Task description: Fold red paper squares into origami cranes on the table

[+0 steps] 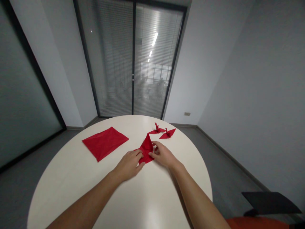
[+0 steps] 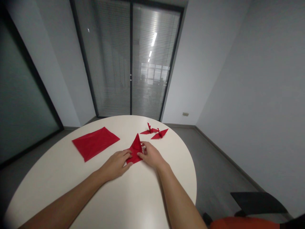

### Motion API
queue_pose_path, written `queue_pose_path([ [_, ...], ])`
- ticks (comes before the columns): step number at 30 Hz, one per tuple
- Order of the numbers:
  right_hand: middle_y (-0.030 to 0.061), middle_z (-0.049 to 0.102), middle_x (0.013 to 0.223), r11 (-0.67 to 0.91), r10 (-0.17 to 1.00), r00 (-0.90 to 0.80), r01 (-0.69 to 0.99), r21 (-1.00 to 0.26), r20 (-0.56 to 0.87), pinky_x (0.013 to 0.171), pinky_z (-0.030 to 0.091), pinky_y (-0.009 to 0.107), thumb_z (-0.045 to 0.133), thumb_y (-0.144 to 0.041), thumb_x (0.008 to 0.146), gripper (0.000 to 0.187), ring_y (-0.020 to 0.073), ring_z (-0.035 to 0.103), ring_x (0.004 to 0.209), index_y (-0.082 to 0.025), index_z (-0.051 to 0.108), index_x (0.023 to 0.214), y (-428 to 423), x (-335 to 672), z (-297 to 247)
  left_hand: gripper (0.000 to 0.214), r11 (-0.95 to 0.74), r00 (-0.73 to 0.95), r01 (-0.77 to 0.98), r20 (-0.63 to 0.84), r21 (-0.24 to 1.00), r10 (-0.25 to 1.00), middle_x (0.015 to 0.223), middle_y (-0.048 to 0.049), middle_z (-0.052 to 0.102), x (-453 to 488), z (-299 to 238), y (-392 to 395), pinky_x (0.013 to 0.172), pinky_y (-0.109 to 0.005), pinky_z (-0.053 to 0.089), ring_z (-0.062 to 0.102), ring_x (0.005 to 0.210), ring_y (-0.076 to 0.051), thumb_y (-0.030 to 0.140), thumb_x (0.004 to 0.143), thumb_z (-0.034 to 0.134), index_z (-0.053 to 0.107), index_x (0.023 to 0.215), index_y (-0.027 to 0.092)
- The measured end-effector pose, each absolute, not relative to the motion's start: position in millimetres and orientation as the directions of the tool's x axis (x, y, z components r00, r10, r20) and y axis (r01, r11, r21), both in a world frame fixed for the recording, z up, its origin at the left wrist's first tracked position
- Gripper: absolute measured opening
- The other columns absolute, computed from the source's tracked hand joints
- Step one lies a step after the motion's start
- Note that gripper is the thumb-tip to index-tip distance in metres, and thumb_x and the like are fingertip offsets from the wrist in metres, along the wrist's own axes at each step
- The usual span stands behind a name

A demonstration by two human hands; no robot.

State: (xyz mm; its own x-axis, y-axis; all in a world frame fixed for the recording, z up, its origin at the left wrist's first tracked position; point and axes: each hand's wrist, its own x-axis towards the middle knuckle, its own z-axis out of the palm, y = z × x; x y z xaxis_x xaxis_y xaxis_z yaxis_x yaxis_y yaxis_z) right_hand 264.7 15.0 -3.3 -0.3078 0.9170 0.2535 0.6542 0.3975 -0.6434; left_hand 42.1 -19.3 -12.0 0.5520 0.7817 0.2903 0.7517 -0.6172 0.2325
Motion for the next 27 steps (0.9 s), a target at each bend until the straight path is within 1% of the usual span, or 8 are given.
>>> queue_pose_path([
  [4,0.0082,0.070,0.102,0.399,0.915,-0.332,0.667,-0.630,0.228,0.074,0.047,0.030,0.068,-0.028,0.084,0.051,0.0192,0.063,0.082,-0.019,0.054,0.133,16.5,264.3,-7.1,0.029,-0.637,0.562,0.728,0.312,0.254,0.766,0.125,-0.0097,0.065,42.6,-14.2,-19.0,0.101,-0.042,0.045,0.059,0.114,-0.025,0.032,0.097,0.050,0.063,0.120,0.020],
  [7,0.0092,0.071,0.101,0.400,0.916,-0.325,0.691,-0.603,0.235,0.073,0.046,0.029,0.068,-0.025,0.084,0.048,0.0197,0.063,0.082,-0.018,0.056,0.130,17.4,262.9,-8.1,0.031,-0.658,0.580,0.708,0.319,0.258,0.749,0.126,-0.0086,0.065,44.3,-14.2,-18.8,0.103,-0.043,0.044,0.057,0.118,-0.025,0.030,0.097,0.051,0.061,0.124,0.021],
  [11,0.0095,0.071,0.101,0.395,0.919,-0.314,0.703,-0.592,0.241,0.071,0.046,0.029,0.067,-0.023,0.083,0.047,0.0201,0.065,0.082,-0.018,0.056,0.128,17.7,261.5,-8.3,0.044,-0.649,0.571,0.713,0.318,0.264,0.757,0.130,-0.0093,0.064,46.9,-13.8,-19.3,0.103,-0.042,0.046,0.058,0.118,-0.024,0.027,0.096,0.051,0.051,0.139,0.020],
  [12,0.0094,0.072,0.101,0.393,0.919,-0.310,0.703,-0.593,0.242,0.072,0.046,0.029,0.067,-0.023,0.083,0.047,0.0201,0.065,0.082,-0.018,0.056,0.129,17.6,261.2,-8.3,0.044,-0.652,0.575,0.712,0.315,0.262,0.755,0.130,-0.0088,0.064,47.3,-13.9,-19.4,0.102,-0.041,0.046,0.059,0.118,-0.024,0.026,0.096,0.051,0.050,0.139,0.021],
  [16,0.0099,0.072,0.099,0.370,0.929,-0.277,0.706,-0.604,0.246,0.072,0.046,0.029,0.065,-0.020,0.085,0.047,0.0202,0.065,0.082,-0.017,0.054,0.131,18.1,261.1,-9.4,0.037,-0.694,0.627,0.682,0.305,0.229,0.717,0.131,-0.0056,0.065,47.1,-15.2,-19.1,0.105,-0.041,0.045,0.058,0.120,-0.023,0.024,0.098,0.045,0.059,0.132,0.027],
  [21,0.0074,0.072,0.093,0.355,0.935,-0.239,0.683,-0.638,0.263,0.071,0.046,0.028,0.063,-0.019,0.086,0.048,0.0198,0.065,0.080,-0.017,0.053,0.133,21.8,262.9,-13.1,0.038,-0.717,0.657,0.674,0.298,0.177,0.692,0.136,-0.0074,0.063,45.0,-15.1,-19.3,0.106,-0.045,0.043,0.057,0.124,-0.025,0.024,0.100,0.042,0.060,0.133,0.025],
  [27,0.0039,0.070,0.081,0.291,0.954,-0.161,0.693,-0.659,0.252,0.065,0.043,0.028,0.064,-0.021,0.085,0.043,0.0189,0.063,0.071,-0.016,0.057,0.127,24.6,262.0,-14.3,0.041,-0.729,0.686,0.666,0.253,0.158,0.682,0.142,-0.0096,0.058,44.4,-10.4,-21.7,0.110,-0.046,0.040,0.052,0.130,-0.026,0.027,0.101,0.040,0.056,0.139,0.021],
])
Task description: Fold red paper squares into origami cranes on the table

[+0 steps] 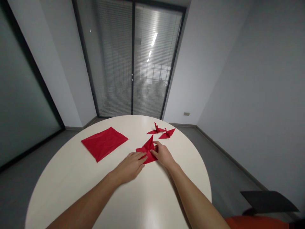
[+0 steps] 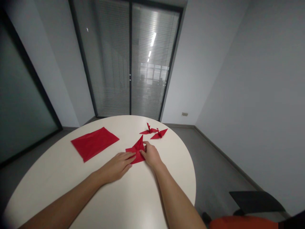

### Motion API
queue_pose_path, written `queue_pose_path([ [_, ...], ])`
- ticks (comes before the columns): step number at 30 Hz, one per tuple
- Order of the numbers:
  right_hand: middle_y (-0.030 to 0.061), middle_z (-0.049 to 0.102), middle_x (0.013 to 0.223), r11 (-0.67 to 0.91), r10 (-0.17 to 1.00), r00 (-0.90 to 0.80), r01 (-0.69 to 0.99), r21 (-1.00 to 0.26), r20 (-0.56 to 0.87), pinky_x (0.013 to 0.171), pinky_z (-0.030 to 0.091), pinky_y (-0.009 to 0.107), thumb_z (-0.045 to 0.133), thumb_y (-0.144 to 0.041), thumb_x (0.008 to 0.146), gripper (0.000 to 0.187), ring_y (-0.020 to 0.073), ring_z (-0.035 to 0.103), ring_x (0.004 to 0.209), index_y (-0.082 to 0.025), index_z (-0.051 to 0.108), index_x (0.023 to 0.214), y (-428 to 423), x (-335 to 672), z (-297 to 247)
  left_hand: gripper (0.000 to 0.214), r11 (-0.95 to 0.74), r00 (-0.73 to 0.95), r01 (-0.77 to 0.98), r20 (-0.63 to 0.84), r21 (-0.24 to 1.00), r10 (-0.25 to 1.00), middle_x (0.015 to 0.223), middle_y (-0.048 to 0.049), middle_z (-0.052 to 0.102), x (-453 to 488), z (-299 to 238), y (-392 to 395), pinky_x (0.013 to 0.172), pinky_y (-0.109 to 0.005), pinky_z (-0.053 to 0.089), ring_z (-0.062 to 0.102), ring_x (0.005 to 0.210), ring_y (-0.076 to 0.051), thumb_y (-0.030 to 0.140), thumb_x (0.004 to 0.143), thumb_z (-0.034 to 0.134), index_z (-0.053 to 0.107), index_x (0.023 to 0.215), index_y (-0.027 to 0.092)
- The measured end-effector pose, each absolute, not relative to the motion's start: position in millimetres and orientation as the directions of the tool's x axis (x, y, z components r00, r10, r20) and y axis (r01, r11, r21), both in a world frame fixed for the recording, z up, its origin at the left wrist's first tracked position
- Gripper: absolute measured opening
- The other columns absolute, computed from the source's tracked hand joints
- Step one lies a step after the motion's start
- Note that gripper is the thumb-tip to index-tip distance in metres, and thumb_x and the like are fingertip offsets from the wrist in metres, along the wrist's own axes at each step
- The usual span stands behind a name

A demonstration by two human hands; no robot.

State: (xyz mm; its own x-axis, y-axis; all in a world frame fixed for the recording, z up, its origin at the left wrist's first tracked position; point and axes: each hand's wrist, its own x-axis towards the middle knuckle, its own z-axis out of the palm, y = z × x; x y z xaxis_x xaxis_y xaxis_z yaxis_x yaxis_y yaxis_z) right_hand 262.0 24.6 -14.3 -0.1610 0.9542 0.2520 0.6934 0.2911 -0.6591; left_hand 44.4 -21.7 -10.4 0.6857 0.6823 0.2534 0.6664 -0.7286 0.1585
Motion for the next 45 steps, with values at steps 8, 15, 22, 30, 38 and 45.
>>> queue_pose_path([
  [8,0.0030,0.071,0.078,0.207,0.974,-0.059,0.629,-0.749,0.220,0.059,0.043,0.027,0.062,-0.034,0.088,0.029,0.0178,0.064,0.065,-0.018,0.062,0.113,32.2,261.0,-22.2,0.039,-0.744,0.695,0.640,0.267,0.191,0.667,0.138,-0.0090,0.061,43.8,-5.7,-24.3,0.111,-0.046,0.039,0.053,0.128,-0.025,0.022,0.098,0.043,0.061,0.132,0.020],
  [15,0.0032,0.070,0.076,0.214,0.974,-0.010,0.383,-0.899,0.228,0.059,0.045,0.026,0.066,-0.037,0.083,0.034,0.0171,0.063,0.065,-0.015,0.061,0.108,47.7,265.8,-34.4,0.036,-0.772,0.723,0.601,0.270,0.208,0.636,0.135,-0.0083,0.064,42.2,-5.8,-22.6,0.111,-0.045,0.038,0.056,0.125,-0.025,0.016,0.091,0.049,0.065,0.124,0.020],
  [22,-0.0016,0.060,0.061,0.144,0.986,0.065,0.163,-0.976,0.157,0.049,0.037,0.025,0.073,-0.051,0.073,0.050,0.0140,0.053,0.052,-0.013,0.061,0.103,51.9,274.7,-27.5,0.031,-0.772,0.725,0.592,0.265,0.231,0.636,0.134,-0.0088,0.064,41.0,-4.2,-22.5,0.108,-0.045,0.041,0.058,0.122,-0.025,0.024,0.094,0.051,0.066,0.122,0.019],
  [30,0.0047,0.067,0.075,0.074,0.992,0.098,0.103,-0.992,0.084,0.052,0.041,0.025,0.071,-0.051,0.077,0.041,0.0121,0.055,0.055,-0.014,0.070,0.093,58.7,291.0,-31.6,0.029,-0.769,0.732,0.582,0.241,0.262,0.637,0.139,-0.0048,0.061,37.5,0.5,-24.5,0.104,-0.039,0.045,0.059,0.120,-0.023,0.021,0.093,0.050,0.068,0.116,0.021],
  [38,0.0024,0.062,0.077,0.236,0.964,-0.176,0.206,-0.950,0.202,0.060,0.046,0.027,0.071,-0.051,0.081,0.035,0.0139,0.057,0.063,-0.018,0.064,0.089,47.5,306.5,-17.1,0.025,-0.761,0.730,0.602,0.220,0.242,0.647,0.130,-0.0040,0.067,29.7,5.4,-21.6,0.111,-0.041,0.038,0.062,0.115,-0.021,0.018,0.089,0.055,0.070,0.109,0.021],
  [45,0.0027,0.064,0.078,0.278,0.926,-0.322,0.219,-0.935,0.199,0.065,0.042,0.028,0.072,-0.044,0.081,0.028,0.0149,0.056,0.070,-0.017,0.065,0.084,44.6,306.2,-19.1,0.028,-0.682,0.646,0.713,0.227,0.162,0.729,0.115,-0.0064,0.074,18.1,1.4,-8.3,0.096,-0.039,0.047,0.067,0.106,-0.024,0.029,0.099,0.047,0.072,0.107,0.021],
])
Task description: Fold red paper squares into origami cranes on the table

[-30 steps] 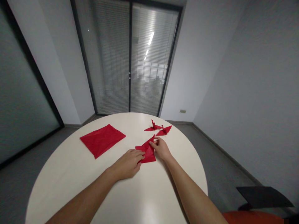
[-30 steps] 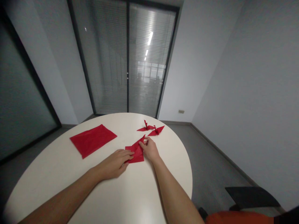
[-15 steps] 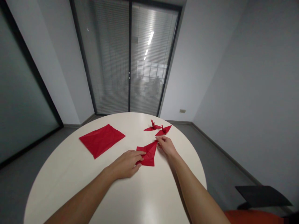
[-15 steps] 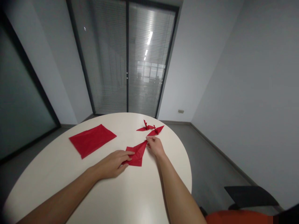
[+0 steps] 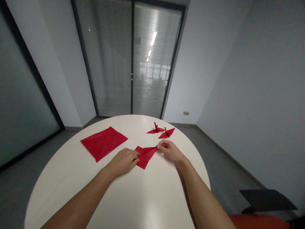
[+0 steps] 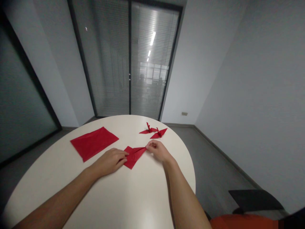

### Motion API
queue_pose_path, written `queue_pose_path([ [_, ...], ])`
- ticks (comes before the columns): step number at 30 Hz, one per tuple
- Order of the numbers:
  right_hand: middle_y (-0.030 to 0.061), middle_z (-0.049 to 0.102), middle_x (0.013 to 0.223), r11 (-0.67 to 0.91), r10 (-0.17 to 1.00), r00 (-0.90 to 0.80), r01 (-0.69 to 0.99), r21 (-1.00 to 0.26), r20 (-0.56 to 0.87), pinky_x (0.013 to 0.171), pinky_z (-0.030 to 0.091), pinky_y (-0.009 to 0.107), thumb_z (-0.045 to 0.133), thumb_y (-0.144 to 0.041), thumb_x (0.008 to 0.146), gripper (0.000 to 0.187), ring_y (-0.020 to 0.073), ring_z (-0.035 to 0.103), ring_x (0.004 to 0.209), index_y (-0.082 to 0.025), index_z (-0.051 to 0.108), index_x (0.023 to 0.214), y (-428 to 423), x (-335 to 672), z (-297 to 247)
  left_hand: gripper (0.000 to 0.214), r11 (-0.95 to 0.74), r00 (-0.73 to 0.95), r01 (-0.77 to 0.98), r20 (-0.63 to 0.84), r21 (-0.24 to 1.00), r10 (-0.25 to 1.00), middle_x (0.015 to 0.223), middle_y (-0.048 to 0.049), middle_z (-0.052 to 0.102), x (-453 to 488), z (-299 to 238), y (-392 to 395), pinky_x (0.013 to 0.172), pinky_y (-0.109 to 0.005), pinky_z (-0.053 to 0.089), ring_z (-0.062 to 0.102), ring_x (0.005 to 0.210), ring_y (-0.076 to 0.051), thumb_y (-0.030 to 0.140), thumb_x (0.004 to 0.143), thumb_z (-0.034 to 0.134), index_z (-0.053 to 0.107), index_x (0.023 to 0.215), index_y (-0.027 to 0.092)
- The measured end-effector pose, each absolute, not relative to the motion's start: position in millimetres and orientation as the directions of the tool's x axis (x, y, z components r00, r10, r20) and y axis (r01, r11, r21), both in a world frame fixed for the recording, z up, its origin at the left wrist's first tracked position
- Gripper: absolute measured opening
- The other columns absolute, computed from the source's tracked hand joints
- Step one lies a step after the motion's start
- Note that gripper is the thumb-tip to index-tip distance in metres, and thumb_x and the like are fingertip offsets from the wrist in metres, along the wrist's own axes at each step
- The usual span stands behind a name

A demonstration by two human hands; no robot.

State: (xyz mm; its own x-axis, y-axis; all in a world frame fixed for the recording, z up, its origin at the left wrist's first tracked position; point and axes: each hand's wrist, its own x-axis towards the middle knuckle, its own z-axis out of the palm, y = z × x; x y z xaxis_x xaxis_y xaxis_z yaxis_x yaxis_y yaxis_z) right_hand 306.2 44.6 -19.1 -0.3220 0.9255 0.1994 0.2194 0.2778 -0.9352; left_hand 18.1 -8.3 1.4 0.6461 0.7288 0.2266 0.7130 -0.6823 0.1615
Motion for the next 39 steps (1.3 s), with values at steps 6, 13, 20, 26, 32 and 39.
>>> queue_pose_path([
  [6,0.0040,0.068,0.079,0.223,0.922,-0.371,0.285,-0.932,0.107,0.069,0.043,0.029,0.073,-0.041,0.079,0.027,0.0163,0.059,0.072,-0.016,0.071,0.087,42.2,305.3,-16.4,0.033,-0.533,0.502,0.844,0.255,0.065,0.827,0.111,-0.0124,0.074,17.4,-1.8,-2.6,0.090,-0.039,0.048,0.068,0.103,-0.027,0.026,0.100,0.042,0.074,0.104,0.017],
  [13,0.0060,0.071,0.080,0.236,0.918,-0.387,0.358,-0.904,0.086,0.065,0.043,0.028,0.070,-0.033,0.079,0.020,0.0169,0.061,0.072,-0.015,0.070,0.087,40.4,302.8,-14.1,0.032,-0.440,0.424,0.897,0.217,0.030,0.879,0.092,-0.0115,0.075,23.0,3.9,-6.6,0.079,-0.038,0.049,0.069,0.087,-0.027,0.028,0.099,0.043,0.072,0.091,0.017],
  [20,0.0050,0.070,0.077,0.280,0.927,-0.351,0.423,-0.862,0.129,0.064,0.042,0.028,0.068,-0.034,0.080,0.021,0.0173,0.060,0.070,-0.015,0.071,0.089,41.1,303.2,-14.1,0.035,-0.454,0.428,0.885,0.206,0.101,0.880,0.101,-0.0120,0.075,25.5,4.3,-11.2,0.088,-0.038,0.050,0.069,0.100,-0.026,0.029,0.100,0.040,0.073,0.100,0.018],
  [26,0.0053,0.072,0.078,0.301,0.927,-0.357,0.521,-0.798,0.117,0.060,0.041,0.027,0.067,-0.033,0.081,0.019,0.0178,0.059,0.068,-0.016,0.075,0.087,43.2,306.1,-18.8,0.040,-0.409,0.386,0.905,0.179,0.119,0.905,0.109,-0.0158,0.074,31.0,-1.8,-11.6,0.091,-0.040,0.051,0.069,0.105,-0.028,0.029,0.101,0.036,0.074,0.103,0.015],
  [32,0.0049,0.072,0.082,0.387,0.898,-0.417,0.594,-0.705,0.141,0.065,0.042,0.027,0.058,-0.028,0.086,0.018,0.0180,0.059,0.072,-0.018,0.072,0.085,39.5,303.4,-12.0,0.039,-0.420,0.408,0.905,0.156,0.058,0.900,0.115,-0.0188,0.071,37.0,-2.8,-15.4,0.089,-0.041,0.054,0.069,0.103,-0.030,0.029,0.100,0.037,0.071,0.110,0.012],
  [39,0.0056,0.069,0.084,0.424,0.881,-0.456,0.635,-0.645,0.130,0.065,0.041,0.027,0.053,-0.024,0.088,0.017,0.0171,0.056,0.072,-0.018,0.069,0.087,38.0,304.2,-10.2,0.040,-0.436,0.427,0.899,0.160,0.027,0.890,0.120,-0.0181,0.070,38.1,-2.1,-17.8,0.092,-0.040,0.054,0.067,0.109,-0.029,0.028,0.101,0.036,0.071,0.112,0.013],
])
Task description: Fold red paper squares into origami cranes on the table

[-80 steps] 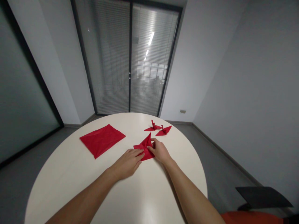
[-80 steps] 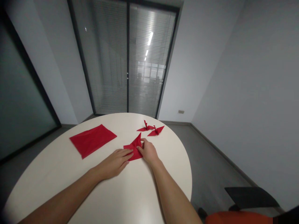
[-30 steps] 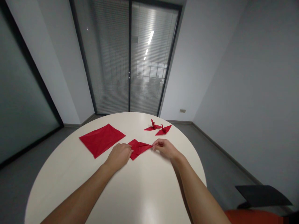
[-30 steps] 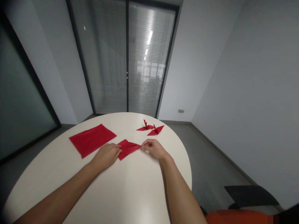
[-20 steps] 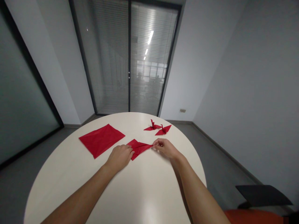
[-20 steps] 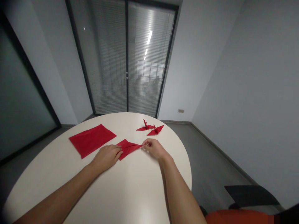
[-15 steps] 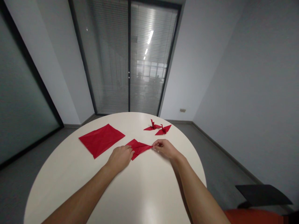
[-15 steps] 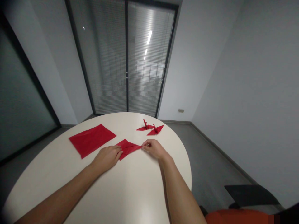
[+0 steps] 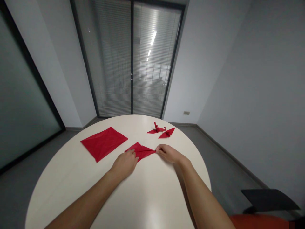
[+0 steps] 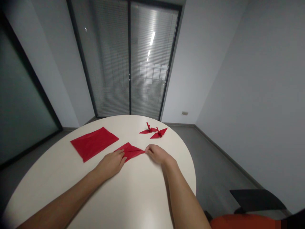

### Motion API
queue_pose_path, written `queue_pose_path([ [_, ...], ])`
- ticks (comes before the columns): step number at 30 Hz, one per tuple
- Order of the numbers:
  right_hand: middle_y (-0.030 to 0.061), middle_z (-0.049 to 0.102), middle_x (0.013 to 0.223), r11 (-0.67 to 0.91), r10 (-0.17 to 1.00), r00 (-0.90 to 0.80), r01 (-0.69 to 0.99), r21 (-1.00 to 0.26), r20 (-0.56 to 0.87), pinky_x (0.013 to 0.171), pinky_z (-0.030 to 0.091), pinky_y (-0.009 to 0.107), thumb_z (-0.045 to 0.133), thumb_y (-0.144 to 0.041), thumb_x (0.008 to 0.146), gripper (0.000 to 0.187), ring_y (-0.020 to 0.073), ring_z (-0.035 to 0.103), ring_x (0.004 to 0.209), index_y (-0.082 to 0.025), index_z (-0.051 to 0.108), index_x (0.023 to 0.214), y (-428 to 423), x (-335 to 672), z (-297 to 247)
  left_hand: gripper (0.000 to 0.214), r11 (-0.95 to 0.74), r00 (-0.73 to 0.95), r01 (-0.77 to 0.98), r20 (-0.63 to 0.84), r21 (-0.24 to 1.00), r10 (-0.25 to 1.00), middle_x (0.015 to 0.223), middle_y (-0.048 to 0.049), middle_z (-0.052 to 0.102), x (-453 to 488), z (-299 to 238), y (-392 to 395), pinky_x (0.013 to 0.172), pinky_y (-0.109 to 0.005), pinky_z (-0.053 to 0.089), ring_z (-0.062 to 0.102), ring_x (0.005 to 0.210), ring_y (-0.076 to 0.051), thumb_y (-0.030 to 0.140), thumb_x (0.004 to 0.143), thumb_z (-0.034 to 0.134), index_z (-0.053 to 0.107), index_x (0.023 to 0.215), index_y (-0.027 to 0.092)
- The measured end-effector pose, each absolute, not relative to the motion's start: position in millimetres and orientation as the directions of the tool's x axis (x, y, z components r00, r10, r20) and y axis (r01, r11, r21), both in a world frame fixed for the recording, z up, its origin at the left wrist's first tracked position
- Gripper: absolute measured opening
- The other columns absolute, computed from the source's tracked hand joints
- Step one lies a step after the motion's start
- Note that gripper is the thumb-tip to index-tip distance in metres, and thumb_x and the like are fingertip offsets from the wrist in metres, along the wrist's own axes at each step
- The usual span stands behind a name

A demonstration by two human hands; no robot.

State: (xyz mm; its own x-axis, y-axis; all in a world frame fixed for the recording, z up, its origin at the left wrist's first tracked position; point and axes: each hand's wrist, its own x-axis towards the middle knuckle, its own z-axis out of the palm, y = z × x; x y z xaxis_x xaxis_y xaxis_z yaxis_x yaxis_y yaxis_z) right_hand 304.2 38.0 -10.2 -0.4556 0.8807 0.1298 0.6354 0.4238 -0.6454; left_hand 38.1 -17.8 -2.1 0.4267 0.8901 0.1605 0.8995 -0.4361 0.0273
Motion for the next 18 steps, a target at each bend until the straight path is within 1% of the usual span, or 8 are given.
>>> queue_pose_path([
  [5,0.0052,0.068,0.084,0.415,0.877,-0.464,0.607,-0.677,0.121,0.067,0.042,0.027,0.052,-0.027,0.090,0.018,0.0175,0.056,0.073,-0.018,0.068,0.087,38.4,308.0,-10.9,0.041,-0.455,0.444,0.889,0.151,0.047,0.883,0.120,-0.0210,0.069,37.3,-1.2,-18.6,0.092,-0.042,0.054,0.066,0.110,-0.031,0.026,0.101,0.036,0.072,0.112,0.011],
  [8,0.0049,0.068,0.084,0.398,0.887,-0.444,0.600,-0.694,0.126,0.067,0.041,0.027,0.053,-0.030,0.091,0.019,0.0176,0.056,0.074,-0.018,0.067,0.086,37.6,310.1,-9.1,0.039,-0.448,0.434,0.892,0.150,0.067,0.888,0.121,-0.0207,0.068,37.3,-1.1,-19.9,0.093,-0.042,0.053,0.066,0.109,-0.030,0.026,0.100,0.037,0.071,0.112,0.011],
  [11,0.0042,0.068,0.082,0.385,0.892,-0.430,0.570,-0.726,0.136,0.065,0.041,0.027,0.056,-0.031,0.089,0.018,0.0171,0.055,0.073,-0.018,0.067,0.086,36.6,311.5,-7.9,0.037,-0.426,0.414,0.902,0.143,0.072,0.899,0.121,-0.0199,0.068,38.7,0.4,-21.5,0.092,-0.042,0.053,0.066,0.108,-0.030,0.027,0.099,0.039,0.070,0.112,0.011],
  [15,0.0038,0.067,0.082,0.363,0.893,-0.433,0.523,-0.771,0.127,0.064,0.041,0.026,0.061,-0.032,0.086,0.016,0.0162,0.055,0.072,-0.018,0.067,0.089,36.6,310.7,-8.9,0.037,-0.403,0.393,0.913,0.134,0.060,0.910,0.119,-0.0223,0.067,41.8,5.5,-24.2,0.087,-0.042,0.054,0.066,0.106,-0.032,0.029,0.099,0.041,0.067,0.112,0.007],
  [18,0.0029,0.067,0.081,0.360,0.890,-0.435,0.494,-0.791,0.133,0.064,0.041,0.025,0.067,-0.030,0.082,0.015,0.0160,0.056,0.072,-0.018,0.066,0.090,37.6,307.9,-10.4,0.034,-0.395,0.386,0.917,0.135,0.053,0.913,0.113,-0.0203,0.069,44.2,7.4,-25.0,0.083,-0.041,0.054,0.067,0.102,-0.032,0.029,0.098,0.042,0.065,0.111,0.008],
])
